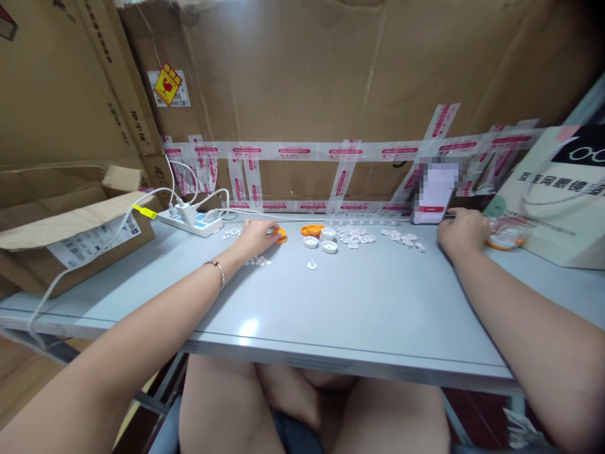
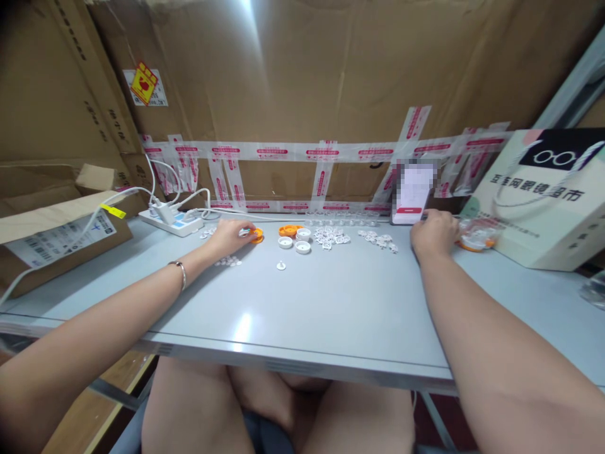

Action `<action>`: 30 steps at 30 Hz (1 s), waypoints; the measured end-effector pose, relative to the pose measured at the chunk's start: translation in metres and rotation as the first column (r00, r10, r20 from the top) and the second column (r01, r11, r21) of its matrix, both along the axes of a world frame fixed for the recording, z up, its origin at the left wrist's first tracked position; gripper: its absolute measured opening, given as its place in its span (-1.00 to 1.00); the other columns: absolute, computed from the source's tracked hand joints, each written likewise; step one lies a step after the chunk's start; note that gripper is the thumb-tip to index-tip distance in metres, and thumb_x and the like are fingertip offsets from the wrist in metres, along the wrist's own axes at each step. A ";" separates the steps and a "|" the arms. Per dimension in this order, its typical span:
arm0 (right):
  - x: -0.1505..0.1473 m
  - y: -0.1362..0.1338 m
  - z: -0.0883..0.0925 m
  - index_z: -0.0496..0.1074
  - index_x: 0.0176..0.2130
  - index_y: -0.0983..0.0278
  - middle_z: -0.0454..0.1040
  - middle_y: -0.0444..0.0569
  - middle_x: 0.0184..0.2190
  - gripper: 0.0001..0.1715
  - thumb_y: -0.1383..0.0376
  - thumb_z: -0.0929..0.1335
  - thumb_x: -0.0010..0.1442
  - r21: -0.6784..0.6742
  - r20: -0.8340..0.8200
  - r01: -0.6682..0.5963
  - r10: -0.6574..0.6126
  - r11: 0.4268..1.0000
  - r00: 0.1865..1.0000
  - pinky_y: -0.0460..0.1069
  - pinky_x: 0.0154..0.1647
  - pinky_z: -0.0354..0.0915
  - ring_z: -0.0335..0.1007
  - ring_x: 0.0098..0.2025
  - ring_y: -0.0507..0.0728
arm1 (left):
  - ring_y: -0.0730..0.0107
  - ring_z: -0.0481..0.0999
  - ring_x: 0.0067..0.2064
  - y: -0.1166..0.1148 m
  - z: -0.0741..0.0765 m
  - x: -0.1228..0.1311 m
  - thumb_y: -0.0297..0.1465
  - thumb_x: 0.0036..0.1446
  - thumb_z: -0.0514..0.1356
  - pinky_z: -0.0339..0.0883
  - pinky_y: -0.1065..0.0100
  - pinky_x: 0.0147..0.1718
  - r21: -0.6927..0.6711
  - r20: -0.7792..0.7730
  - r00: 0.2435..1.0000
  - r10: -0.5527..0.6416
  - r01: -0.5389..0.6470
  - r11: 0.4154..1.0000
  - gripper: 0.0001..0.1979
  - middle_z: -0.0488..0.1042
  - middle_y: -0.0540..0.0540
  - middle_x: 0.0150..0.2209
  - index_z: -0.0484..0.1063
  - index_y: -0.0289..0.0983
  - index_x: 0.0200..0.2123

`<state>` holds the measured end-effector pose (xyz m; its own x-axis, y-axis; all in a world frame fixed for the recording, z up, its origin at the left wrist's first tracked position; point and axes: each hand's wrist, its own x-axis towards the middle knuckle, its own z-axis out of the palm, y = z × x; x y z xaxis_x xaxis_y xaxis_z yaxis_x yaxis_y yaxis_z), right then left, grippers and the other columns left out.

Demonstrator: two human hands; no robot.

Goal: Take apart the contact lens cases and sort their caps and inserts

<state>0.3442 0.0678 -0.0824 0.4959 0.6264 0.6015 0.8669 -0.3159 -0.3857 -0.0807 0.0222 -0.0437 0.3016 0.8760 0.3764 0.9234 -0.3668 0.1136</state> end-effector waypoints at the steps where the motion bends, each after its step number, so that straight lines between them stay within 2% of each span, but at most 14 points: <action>1: -0.001 0.000 0.000 0.40 -0.11 0.35 0.34 0.21 -0.23 -0.58 0.40 0.18 0.04 0.002 -0.005 0.007 -0.007 1.000 1.000 0.08 -0.22 0.04 0.16 -0.17 0.26 | 0.18 0.45 -0.20 0.001 0.000 0.000 -0.25 0.08 0.08 0.09 0.24 -0.22 -0.002 0.000 1.000 0.005 -0.005 1.000 -0.76 0.54 -0.11 -0.28 0.46 -0.23 -0.29; 5: -0.001 0.000 0.000 0.41 -0.12 0.37 0.33 0.21 -0.25 -0.58 0.42 0.17 0.04 0.012 -0.007 0.007 -0.007 1.000 1.000 0.05 -0.25 0.05 0.13 -0.20 0.23 | 0.17 0.44 -0.19 0.003 -0.003 -0.002 -0.28 0.09 0.07 0.07 0.20 -0.20 -0.008 -0.009 1.000 0.004 -0.004 1.000 -0.78 0.54 -0.10 -0.28 0.47 -0.23 -0.32; 10: 0.004 0.001 0.000 0.39 -0.11 0.40 0.31 0.20 -0.25 -0.56 0.45 0.16 0.03 0.042 -0.008 0.002 -0.002 0.999 1.000 0.03 -0.21 0.04 0.10 -0.21 0.22 | 0.10 0.30 0.02 -0.003 -0.004 0.002 -0.30 0.09 0.09 0.05 0.13 -0.08 0.141 0.079 0.995 -0.055 0.044 0.989 -0.71 0.40 -0.17 -0.02 0.39 -0.24 -0.11; 11: 0.006 0.001 0.001 0.39 -0.11 0.40 0.30 0.19 -0.26 -0.56 0.45 0.15 0.03 0.047 -0.010 0.001 -0.001 0.999 1.000 0.03 -0.20 0.03 0.09 -0.21 0.21 | 0.13 0.30 0.03 -0.006 -0.003 0.005 -0.29 0.10 0.09 0.06 0.14 -0.06 0.155 0.088 0.989 -0.115 0.100 0.983 -0.69 0.38 -0.18 -0.01 0.37 -0.25 -0.08; 13: 0.007 0.002 0.001 0.39 -0.11 0.41 0.30 0.18 -0.28 -0.56 0.46 0.15 0.03 0.052 -0.013 -0.001 0.002 0.999 1.000 0.02 -0.18 0.02 0.08 -0.22 0.21 | 0.21 0.33 -0.02 -0.016 0.000 0.013 -0.30 0.13 0.06 0.11 0.21 -0.06 0.112 0.071 0.945 -0.319 0.310 0.944 -0.69 0.39 -0.18 -0.04 0.35 -0.25 -0.07; 15: 0.008 0.002 0.001 0.39 -0.12 0.40 0.28 0.17 -0.27 -0.57 0.46 0.15 0.03 0.055 -0.018 0.000 0.001 0.999 1.000 0.02 -0.15 0.01 0.08 -0.20 0.20 | 0.29 0.36 -0.07 -0.028 0.003 0.022 -0.30 0.15 0.05 0.17 0.28 -0.08 0.017 0.066 0.843 -0.533 0.533 0.846 -0.71 0.40 -0.17 -0.09 0.36 -0.25 -0.08; 17: 0.008 0.002 0.001 0.39 -0.12 0.38 0.26 0.17 -0.23 -0.57 0.46 0.16 0.03 0.058 -0.026 0.009 -0.007 0.998 1.000 0.02 -0.13 0.00 0.06 -0.17 0.20 | 0.33 0.39 -0.12 -0.038 0.005 0.030 -0.30 0.16 0.05 0.21 0.32 -0.12 -0.056 0.089 0.755 -0.650 0.655 0.753 -0.74 0.41 -0.16 -0.15 0.38 -0.25 -0.12; 18: 0.007 0.002 0.001 0.39 -0.12 0.36 0.25 0.18 -0.20 -0.58 0.45 0.17 0.03 0.059 -0.031 0.014 -0.012 0.998 0.999 0.02 -0.11 -0.01 0.05 -0.14 0.21 | 0.34 0.39 -0.15 -0.042 0.005 0.033 -0.31 0.15 0.06 0.23 0.33 -0.14 -0.077 0.098 0.732 -0.674 0.681 0.728 -0.75 0.42 -0.16 -0.18 0.39 -0.26 -0.14; 20: 0.006 0.002 0.000 0.39 -0.14 0.35 0.22 0.19 -0.15 -0.61 0.43 0.18 0.04 0.059 -0.044 0.025 -0.022 0.998 0.999 0.02 -0.09 -0.02 0.03 -0.11 0.21 | 0.36 0.40 -0.20 -0.045 0.005 0.036 -0.34 0.15 0.06 0.25 0.36 -0.19 -0.105 0.094 0.718 -0.690 0.696 0.710 -0.79 0.42 -0.15 -0.23 0.42 -0.27 -0.20; 25: 0.004 0.001 0.001 0.36 -0.15 0.39 0.22 0.22 -0.15 -0.64 0.40 0.19 0.03 0.063 -0.078 0.055 -0.050 0.996 0.996 0.03 -0.05 -0.04 -0.01 -0.05 0.23 | 0.40 0.40 -0.26 -0.043 0.004 0.034 -0.46 0.15 0.03 0.26 0.40 -0.25 -0.122 0.071 0.731 -0.679 0.682 0.722 -0.82 0.43 -0.13 -0.29 0.43 -0.30 -0.31; 30: 0.009 0.005 -0.003 0.28 -0.11 0.46 0.16 0.30 -0.12 -0.61 0.37 0.18 0.04 0.078 -0.062 0.075 -0.070 0.994 0.996 0.12 -0.04 -0.08 -0.07 0.00 0.29 | 0.42 0.40 -0.28 -0.047 0.006 0.036 -0.49 0.13 0.05 0.27 0.41 -0.27 -0.135 0.086 0.722 -0.686 0.691 0.710 -0.84 0.43 -0.11 -0.33 0.43 -0.29 -0.34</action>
<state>0.3530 0.0725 -0.0854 0.5741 0.5383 0.6169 0.8179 -0.3428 -0.4621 -0.0450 -0.0246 -0.0381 0.8351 0.4739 0.2793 0.4168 -0.8765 0.2410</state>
